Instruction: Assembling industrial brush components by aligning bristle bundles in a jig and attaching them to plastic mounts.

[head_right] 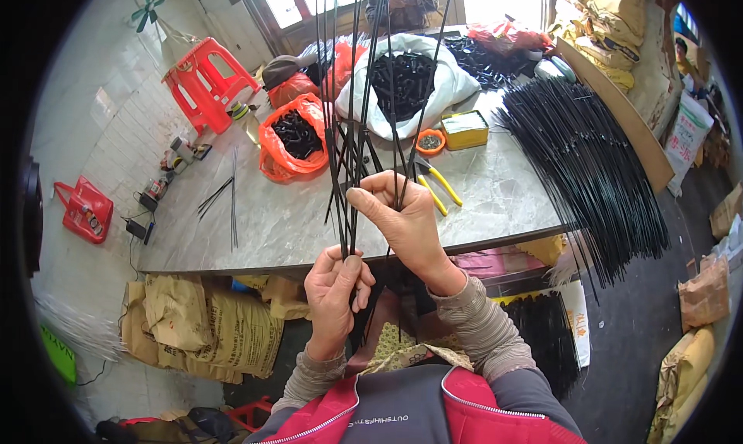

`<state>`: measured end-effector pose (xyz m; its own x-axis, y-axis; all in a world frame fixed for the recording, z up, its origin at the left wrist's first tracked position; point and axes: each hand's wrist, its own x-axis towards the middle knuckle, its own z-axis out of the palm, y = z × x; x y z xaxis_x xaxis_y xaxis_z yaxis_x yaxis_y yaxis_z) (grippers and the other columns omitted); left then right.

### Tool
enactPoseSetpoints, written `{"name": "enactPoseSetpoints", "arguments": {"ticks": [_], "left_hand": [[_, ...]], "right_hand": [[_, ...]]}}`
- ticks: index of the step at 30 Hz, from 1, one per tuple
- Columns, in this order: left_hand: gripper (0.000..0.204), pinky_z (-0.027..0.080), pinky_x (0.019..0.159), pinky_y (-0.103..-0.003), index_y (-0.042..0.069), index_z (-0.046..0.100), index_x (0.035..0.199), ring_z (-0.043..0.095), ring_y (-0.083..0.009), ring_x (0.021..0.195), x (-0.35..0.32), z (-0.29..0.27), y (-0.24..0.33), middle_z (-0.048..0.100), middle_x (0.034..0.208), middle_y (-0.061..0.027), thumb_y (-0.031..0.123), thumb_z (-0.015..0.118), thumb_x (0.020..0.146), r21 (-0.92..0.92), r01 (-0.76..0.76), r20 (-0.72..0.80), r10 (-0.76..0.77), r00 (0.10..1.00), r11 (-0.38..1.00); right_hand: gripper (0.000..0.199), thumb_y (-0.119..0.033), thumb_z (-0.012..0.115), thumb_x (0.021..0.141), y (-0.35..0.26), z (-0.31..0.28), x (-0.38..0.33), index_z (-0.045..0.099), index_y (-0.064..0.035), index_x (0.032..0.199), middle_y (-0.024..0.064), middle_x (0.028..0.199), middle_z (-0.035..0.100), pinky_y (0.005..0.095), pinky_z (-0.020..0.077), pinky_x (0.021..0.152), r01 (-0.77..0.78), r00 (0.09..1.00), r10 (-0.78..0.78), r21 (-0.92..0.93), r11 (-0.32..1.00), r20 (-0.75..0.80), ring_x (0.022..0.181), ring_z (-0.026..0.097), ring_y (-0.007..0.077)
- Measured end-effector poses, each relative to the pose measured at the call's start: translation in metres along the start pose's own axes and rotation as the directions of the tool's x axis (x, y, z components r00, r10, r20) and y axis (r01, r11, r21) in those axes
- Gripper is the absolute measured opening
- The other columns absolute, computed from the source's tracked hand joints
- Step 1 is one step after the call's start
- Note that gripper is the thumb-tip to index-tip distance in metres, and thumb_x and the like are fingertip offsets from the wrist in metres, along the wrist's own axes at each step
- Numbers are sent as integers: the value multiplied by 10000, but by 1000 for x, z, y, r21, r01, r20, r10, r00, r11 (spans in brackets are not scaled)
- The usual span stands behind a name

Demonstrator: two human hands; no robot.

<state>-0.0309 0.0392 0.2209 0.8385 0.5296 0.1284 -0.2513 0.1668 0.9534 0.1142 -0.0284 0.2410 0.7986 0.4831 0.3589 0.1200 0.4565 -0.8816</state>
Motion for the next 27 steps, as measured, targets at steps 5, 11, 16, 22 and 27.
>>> {"name": "enactPoseSetpoints", "arguments": {"ticks": [5, 11, 16, 22, 27], "left_hand": [[165, 342, 428, -196, -11, 564, 1117, 500, -86, 483, 0, -3, -5, 654, 789, -121, 142, 563, 1055, -10, -44, -34, 43, 998, 999], [166, 357, 454, -183, 25, 516, 1124, 521, -69, 522, 3, -4, -3, 658, 806, -92, 184, 530, 1078, -3, -42, -65, 41, 997, 999], [151, 371, 458, -193, 24, 518, 1115, 531, -78, 527, 4, -5, -4, 664, 802, -95, 169, 531, 1075, 37, -45, -58, 47, 997, 998], [150, 407, 486, -200, 18, 521, 1122, 564, -89, 555, 2, -6, -8, 677, 816, -98, 160, 534, 1073, 37, -69, -48, 71, 996, 997], [148, 500, 574, -232, 16, 535, 1118, 662, -139, 652, 4, -7, -5, 711, 873, -130, 156, 535, 1071, 27, -59, -16, 60, 998, 998]], "right_hand": [[132, -142, 728, 959, 1, -1, 1, 665, -31, 927, -110, 637, 509, 176, 264, 463, -27, 999, 25, 54, 998, 32, 541, 402, -31], [158, -177, 666, 1009, 8, 0, 1, 640, -35, 943, -108, 620, 469, 187, 225, 437, -7, 999, 2, 138, 990, 32, 505, 356, -28], [141, -163, 669, 1006, 12, 4, 1, 646, -29, 967, -104, 641, 485, 182, 251, 460, -8, 1000, 5, 148, 989, 21, 528, 366, -27], [123, -134, 711, 975, 10, 6, -2, 656, -30, 938, -114, 678, 497, 188, 273, 508, 85, 995, -85, -10, 996, -60, 591, 374, -25], [124, -136, 692, 984, 9, 2, 1, 649, -38, 921, -112, 676, 479, 187, 263, 505, 62, 997, -60, 25, 998, -57, 588, 365, -24]]}}
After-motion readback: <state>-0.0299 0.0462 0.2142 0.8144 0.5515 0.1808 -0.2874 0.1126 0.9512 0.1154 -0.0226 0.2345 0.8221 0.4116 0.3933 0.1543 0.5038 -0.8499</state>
